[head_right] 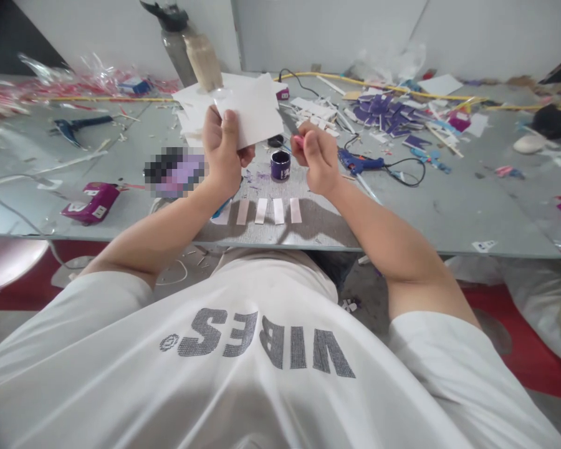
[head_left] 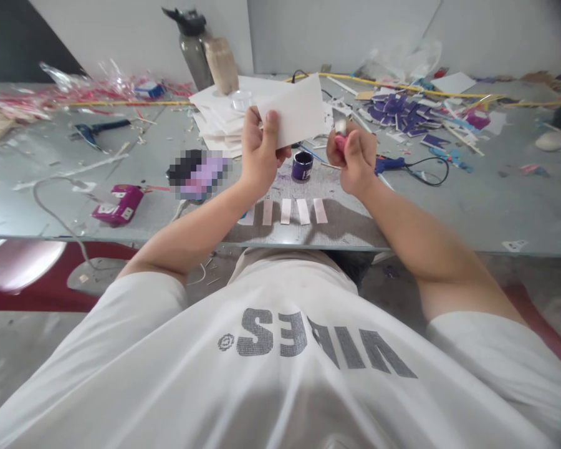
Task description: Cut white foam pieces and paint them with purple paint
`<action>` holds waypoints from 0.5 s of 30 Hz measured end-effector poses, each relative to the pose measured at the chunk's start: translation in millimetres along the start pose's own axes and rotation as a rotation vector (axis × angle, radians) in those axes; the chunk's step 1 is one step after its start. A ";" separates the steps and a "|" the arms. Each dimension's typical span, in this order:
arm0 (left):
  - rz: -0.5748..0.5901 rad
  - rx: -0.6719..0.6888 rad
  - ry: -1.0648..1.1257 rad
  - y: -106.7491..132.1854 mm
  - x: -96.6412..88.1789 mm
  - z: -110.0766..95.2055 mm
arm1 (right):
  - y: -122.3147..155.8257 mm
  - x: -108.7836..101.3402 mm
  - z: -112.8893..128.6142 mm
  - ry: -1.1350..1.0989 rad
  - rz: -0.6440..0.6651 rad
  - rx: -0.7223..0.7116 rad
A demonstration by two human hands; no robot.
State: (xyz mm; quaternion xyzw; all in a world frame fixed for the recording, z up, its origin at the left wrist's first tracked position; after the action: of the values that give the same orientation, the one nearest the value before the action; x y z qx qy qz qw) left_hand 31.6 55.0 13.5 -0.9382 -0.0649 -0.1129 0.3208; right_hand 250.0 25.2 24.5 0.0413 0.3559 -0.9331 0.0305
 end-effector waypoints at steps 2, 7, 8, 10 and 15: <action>0.053 -0.009 -0.019 2.0 0.7 1.6 | 6.2 6.8 8.6 0.028 0.027 -0.002; 0.076 0.022 -0.025 6.1 1.5 -1.1 | 7.3 15.4 19.3 0.058 0.074 -0.012; 0.070 0.031 -0.017 6.7 2.2 -2.2 | 6.6 15.3 20.6 0.057 0.070 -0.017; 0.054 0.036 -0.017 7.6 3.2 -3.9 | 5.9 14.9 22.9 0.053 0.062 -0.027; 0.030 0.029 -0.050 8.9 3.9 -6.1 | 7.0 13.9 23.5 0.056 0.054 -0.041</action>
State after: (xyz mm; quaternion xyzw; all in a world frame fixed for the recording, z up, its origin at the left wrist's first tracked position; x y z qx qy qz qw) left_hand 36.1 44.4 13.9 -0.9369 -0.0603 -0.0838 0.3341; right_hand 235.4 3.9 35.9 0.0765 0.3745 -0.9229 0.0468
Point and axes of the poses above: each hand's wrist, its own y-axis away from the middle knuckle, its own x-axis out of the palm, z = x × y, the point moved 6 cm from there along -y, towards the middle knuckle, and after that the axes turned 5 degrees about -z, right-handed, at the moved point
